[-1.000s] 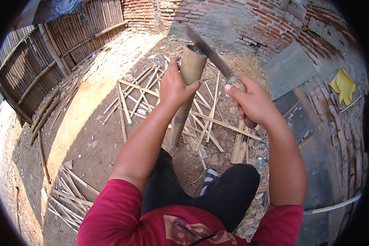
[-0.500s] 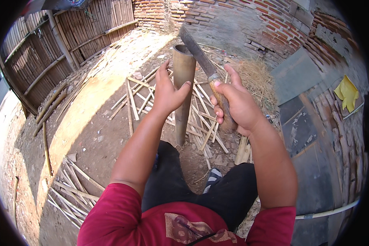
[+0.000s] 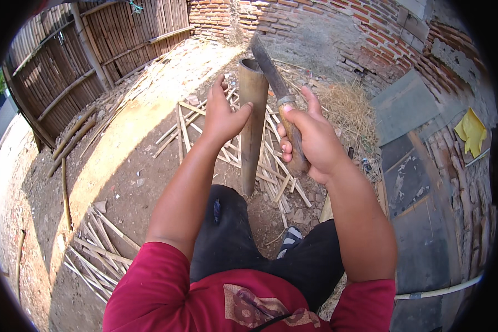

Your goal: The person splits a piece of bamboo by placing a blade into the top of the stalk and striking the blade with a hammer.

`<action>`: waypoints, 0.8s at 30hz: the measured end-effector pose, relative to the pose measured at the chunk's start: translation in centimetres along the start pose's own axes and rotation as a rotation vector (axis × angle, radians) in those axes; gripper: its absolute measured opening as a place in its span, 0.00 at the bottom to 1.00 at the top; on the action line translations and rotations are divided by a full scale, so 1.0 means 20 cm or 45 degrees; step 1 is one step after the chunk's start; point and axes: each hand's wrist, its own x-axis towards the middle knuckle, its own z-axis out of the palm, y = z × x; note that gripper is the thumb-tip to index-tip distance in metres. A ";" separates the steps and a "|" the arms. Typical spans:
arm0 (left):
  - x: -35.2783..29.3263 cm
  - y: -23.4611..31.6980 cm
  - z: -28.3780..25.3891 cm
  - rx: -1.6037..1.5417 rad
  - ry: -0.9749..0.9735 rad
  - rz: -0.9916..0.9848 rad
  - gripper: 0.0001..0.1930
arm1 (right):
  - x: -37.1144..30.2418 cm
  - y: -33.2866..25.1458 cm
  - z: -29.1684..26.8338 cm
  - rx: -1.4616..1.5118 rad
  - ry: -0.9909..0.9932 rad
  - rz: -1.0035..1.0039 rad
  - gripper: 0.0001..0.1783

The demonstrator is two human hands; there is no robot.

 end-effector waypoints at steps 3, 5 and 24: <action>-0.10 0.17 -0.14 -0.261 -0.190 -0.188 0.39 | 0.01 0.02 0.03 0.016 0.002 -0.013 0.48; -0.21 0.34 -0.29 -0.283 -0.445 -0.195 0.37 | 0.00 0.03 0.08 0.078 0.030 -0.023 0.49; -0.39 0.65 -0.50 0.627 -0.399 0.139 0.33 | 0.18 0.32 0.30 -0.144 -0.066 -0.221 0.56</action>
